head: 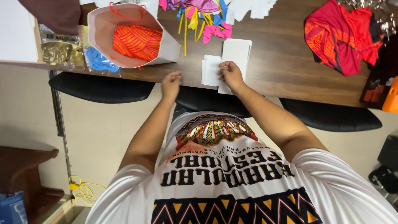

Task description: The person folds a red and orange patterned shirt and places it into a white paper bag. They then pick up a stack of white paper sheets, fold them, and place them into the bag. Finally, they open a silver foil packet and pour yellow sticks into the bag.

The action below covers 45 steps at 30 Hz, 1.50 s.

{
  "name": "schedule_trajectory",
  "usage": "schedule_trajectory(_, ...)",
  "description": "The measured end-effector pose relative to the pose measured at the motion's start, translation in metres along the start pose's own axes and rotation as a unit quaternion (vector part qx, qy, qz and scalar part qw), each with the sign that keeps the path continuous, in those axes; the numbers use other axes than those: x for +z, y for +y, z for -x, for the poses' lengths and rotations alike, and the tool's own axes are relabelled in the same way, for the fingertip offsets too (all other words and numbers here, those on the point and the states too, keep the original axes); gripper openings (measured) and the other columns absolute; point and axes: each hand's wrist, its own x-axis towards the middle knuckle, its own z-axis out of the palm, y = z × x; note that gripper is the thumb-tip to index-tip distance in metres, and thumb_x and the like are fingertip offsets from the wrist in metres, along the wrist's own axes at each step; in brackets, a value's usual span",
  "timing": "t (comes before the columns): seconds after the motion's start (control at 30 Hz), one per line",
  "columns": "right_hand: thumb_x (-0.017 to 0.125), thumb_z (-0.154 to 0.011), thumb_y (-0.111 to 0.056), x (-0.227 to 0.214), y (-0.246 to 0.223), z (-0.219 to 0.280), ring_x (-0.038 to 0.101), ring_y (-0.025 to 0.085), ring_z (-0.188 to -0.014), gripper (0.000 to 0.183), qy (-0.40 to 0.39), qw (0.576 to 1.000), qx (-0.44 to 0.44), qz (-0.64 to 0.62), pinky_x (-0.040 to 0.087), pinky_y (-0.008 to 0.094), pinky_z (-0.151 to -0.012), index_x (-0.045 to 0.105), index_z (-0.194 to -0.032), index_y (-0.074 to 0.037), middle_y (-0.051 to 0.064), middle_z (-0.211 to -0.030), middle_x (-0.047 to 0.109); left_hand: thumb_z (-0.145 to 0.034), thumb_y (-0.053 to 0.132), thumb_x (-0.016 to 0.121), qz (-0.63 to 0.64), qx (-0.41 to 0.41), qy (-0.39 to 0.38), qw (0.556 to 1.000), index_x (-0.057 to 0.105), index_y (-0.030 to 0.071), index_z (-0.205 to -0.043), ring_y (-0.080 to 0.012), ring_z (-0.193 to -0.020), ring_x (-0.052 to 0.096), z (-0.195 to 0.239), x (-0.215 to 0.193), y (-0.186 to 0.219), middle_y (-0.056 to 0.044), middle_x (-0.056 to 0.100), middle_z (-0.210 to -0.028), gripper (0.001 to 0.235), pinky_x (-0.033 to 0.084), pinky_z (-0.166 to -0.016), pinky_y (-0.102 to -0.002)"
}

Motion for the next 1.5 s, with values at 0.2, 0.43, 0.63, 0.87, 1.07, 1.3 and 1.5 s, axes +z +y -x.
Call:
schedule_trajectory(0.2,0.052,-0.099,-0.003,0.053,-0.023,-0.011,0.062,0.012,-0.074,0.021,-0.086,0.995,-0.048,0.029,0.052,0.026,-0.068,0.059,-0.119,-0.004,0.005,-0.092,0.068,-0.097,0.008,0.063,0.139,-0.063,0.136,0.979,0.069,0.007,-0.116,-0.0067,-0.071,0.063,-0.006,-0.12,0.039,0.0,0.071,-0.096,0.02,0.048,-0.059,-0.021)
schedule_trajectory(0.43,0.056,-0.1,-0.004,0.098,-0.022,-0.019,0.062,0.011,-0.074,0.018,-0.081,0.995,-0.052,0.024,0.052,0.026,-0.068,0.059,-0.118,-0.004,0.004,-0.09,0.067,-0.099,0.009,0.062,0.081,-0.029,0.143,0.986,0.068,0.005,-0.12,-0.0051,-0.076,0.064,-0.026,-0.173,0.071,0.0,0.072,-0.098,0.022,0.049,-0.062,-0.02)
schedule_trajectory(0.63,0.053,-0.1,-0.004,0.123,-0.041,0.0,0.062,0.01,-0.073,0.02,-0.025,0.998,-0.053,-0.013,0.049,0.025,-0.065,0.058,-0.12,-0.006,0.002,-0.092,0.068,-0.1,0.007,0.061,0.138,0.017,0.078,0.987,0.066,0.003,-0.123,-0.0053,-0.08,0.063,-0.05,-0.185,0.065,0.0,0.072,-0.101,0.023,0.049,-0.067,-0.019)
schedule_trajectory(0.87,0.054,-0.101,-0.004,0.131,-0.054,0.005,0.063,0.011,-0.074,0.019,-0.015,0.997,-0.07,-0.024,0.051,0.025,-0.067,0.059,-0.119,-0.006,0.003,-0.093,0.067,-0.101,0.006,0.058,0.146,0.035,0.058,0.987,0.066,0.004,-0.122,-0.0066,-0.081,0.064,-0.054,-0.183,0.064,-0.001,0.073,-0.101,0.022,0.049,-0.068,-0.02)
schedule_trajectory(1.07,0.054,-0.101,-0.005,0.122,-0.033,0.002,0.061,0.011,-0.072,0.018,-0.06,0.996,-0.059,0.003,0.05,0.025,-0.065,0.06,-0.118,-0.005,0.003,-0.092,0.066,-0.099,0.005,0.058,0.153,0.014,0.091,0.984,0.066,0.006,-0.123,-0.0082,-0.081,0.066,-0.029,-0.171,0.062,-0.003,0.073,-0.104,0.026,0.051,-0.069,-0.021)
schedule_trajectory(1.3,0.054,-0.102,-0.002,0.14,-0.009,0.002,0.06,0.012,-0.072,0.017,-0.109,0.986,-0.033,0.121,0.05,0.026,-0.066,0.06,-0.118,-0.004,0.005,-0.092,0.066,-0.101,0.008,0.059,0.169,-0.011,0.091,0.981,0.067,0.006,-0.125,-0.0098,-0.084,0.068,-0.003,-0.178,0.046,-0.004,0.073,-0.108,0.025,0.052,-0.07,-0.022)
schedule_trajectory(1.5,0.051,-0.095,0.005,0.204,0.022,-0.028,0.061,0.012,-0.081,0.029,-0.223,0.972,-0.047,0.062,0.052,0.026,-0.073,0.058,-0.122,-0.003,0.006,-0.097,0.067,-0.102,0.007,0.064,0.167,0.025,0.122,0.978,0.068,0.002,-0.125,-0.0118,-0.091,0.068,-0.049,-0.239,0.039,-0.007,0.073,-0.11,0.024,0.053,-0.075,-0.024)
